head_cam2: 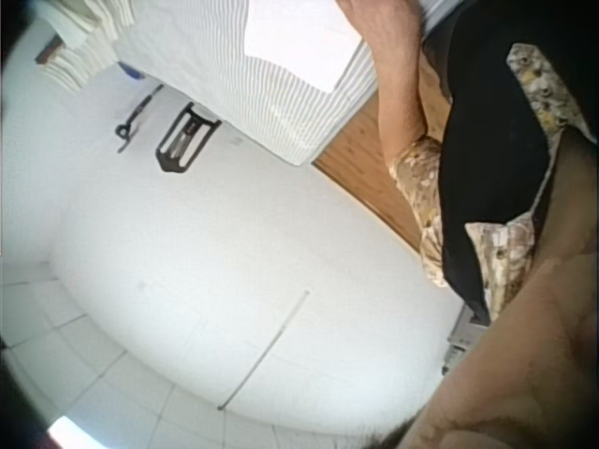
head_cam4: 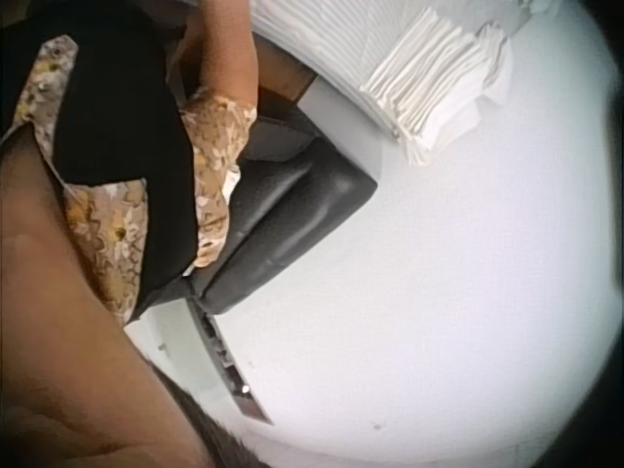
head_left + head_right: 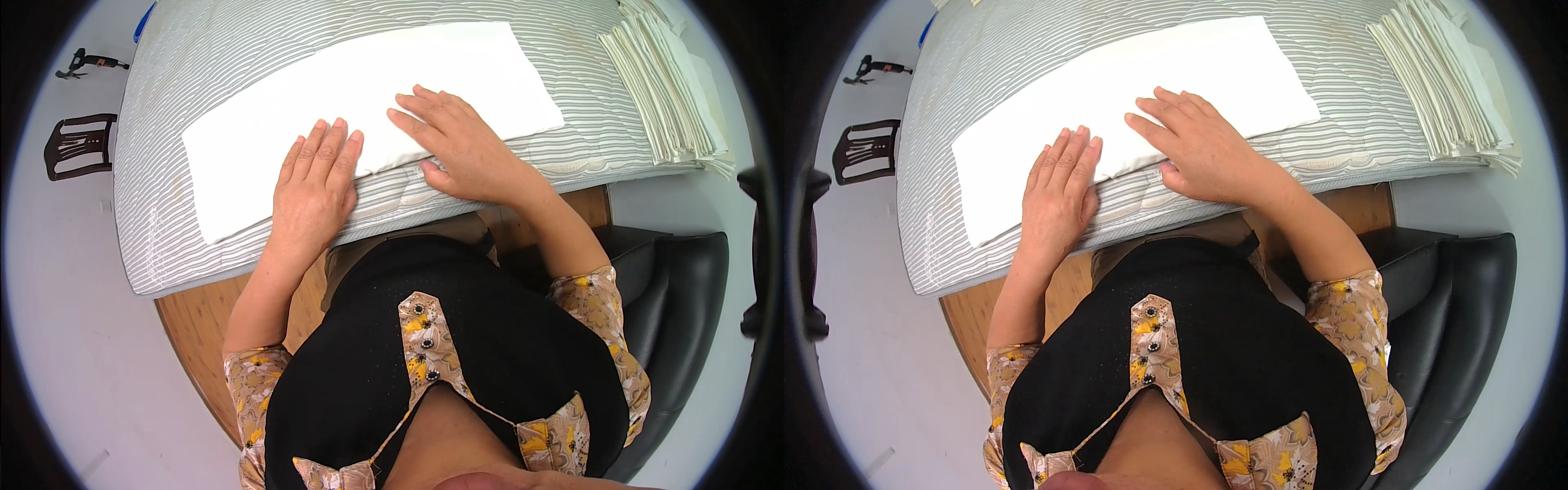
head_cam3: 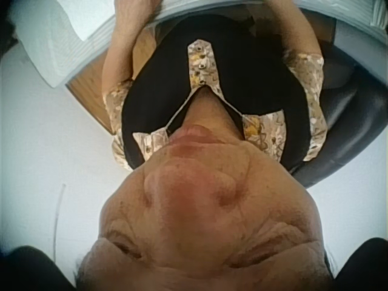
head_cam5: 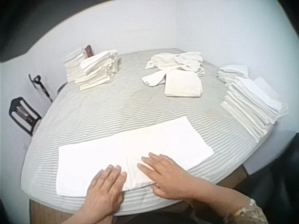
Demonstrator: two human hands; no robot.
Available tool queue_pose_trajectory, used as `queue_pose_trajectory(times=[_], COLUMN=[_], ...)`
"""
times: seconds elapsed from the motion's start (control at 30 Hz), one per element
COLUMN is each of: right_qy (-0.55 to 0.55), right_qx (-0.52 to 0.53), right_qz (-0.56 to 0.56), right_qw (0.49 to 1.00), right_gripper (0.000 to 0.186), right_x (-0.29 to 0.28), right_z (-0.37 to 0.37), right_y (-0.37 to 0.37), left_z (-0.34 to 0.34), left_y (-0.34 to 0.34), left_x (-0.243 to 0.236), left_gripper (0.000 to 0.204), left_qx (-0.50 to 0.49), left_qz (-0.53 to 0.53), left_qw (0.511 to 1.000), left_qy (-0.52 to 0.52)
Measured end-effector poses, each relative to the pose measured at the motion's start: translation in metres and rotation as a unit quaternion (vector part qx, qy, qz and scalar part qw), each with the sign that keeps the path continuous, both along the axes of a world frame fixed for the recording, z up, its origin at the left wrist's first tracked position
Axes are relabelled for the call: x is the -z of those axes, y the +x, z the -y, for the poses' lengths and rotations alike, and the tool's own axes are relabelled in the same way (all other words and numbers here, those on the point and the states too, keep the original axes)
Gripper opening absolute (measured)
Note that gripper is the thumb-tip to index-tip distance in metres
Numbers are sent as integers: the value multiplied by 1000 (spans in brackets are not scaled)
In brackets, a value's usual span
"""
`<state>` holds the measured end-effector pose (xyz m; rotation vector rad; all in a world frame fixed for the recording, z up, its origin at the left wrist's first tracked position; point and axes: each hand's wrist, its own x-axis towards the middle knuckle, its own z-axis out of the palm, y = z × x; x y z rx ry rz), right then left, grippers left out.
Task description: The person folds white fabric pieces on a striped table. They unfold each piece, smooth it, fold it in half multiple times, and place the folded items into a growing stack on the right side of the table.
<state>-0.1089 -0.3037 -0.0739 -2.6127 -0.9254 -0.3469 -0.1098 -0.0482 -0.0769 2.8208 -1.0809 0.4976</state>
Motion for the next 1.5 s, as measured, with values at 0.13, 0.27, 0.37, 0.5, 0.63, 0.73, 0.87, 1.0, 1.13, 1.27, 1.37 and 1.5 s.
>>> queue_pose_trajectory(times=[0.13, 0.27, 0.37, 0.5, 0.63, 0.73, 0.87, 1.0, 1.13, 1.27, 1.37, 1.5], right_qy=[-31, -45, -56, -96, -116, -132, -154, -84, -44, -68, -81, -137], right_qx=[24, 54, 70, 77, 115, 151, 151, 52, -1, 98, 112, 70], right_qz=[23, 45, 45, 41, 36, -10, -85, -16, -82, -126, -150, -127], right_qw=[999, 996, 995, 992, 986, 980, 973, 995, 996, 985, 979, 980], right_gripper=[56, 49, 49, 48, 50, 52, 51, 47, 44, 43, 43, 49], right_x=[16, 25, 26, 24, 21, 11, -16, -10, 8, -1, -17, -18], right_z=[1, 9, 19, 35, 57, 78, 93, 48, 15, 32, 41, 16], right_y=[0, -1, -4, -8, -14, -21, -24, -6, 3, 12, 29, 61], left_z=[-4, -10, -15, -19, -24, -38, -44, 0, 22, -13, -40, -51], left_y=[2, -2, -3, -4, -7, -15, -11, 10, 17, 12, 5, 3], left_x=[6, 8, 10, 10, 3, -14, -40, -35, -18, -19, -26, -33], left_gripper=[50, 49, 50, 50, 51, 46, 34, 18, 9, 14, 22, 30], left_qx=[-3, -20, -8, 6, -2, -18, -30, 18, 15, -56, -150, -114], left_qz=[10, -7, -8, -20, -71, -127, -186, -128, -129, -173, -236, -218], left_qw=[1000, 999, 1000, 1000, 997, 992, 982, 989, 987, 976, 956, 968], left_qy=[8, 27, 15, 1, 2, -1, -27, -65, -96, -124, -95, -51])
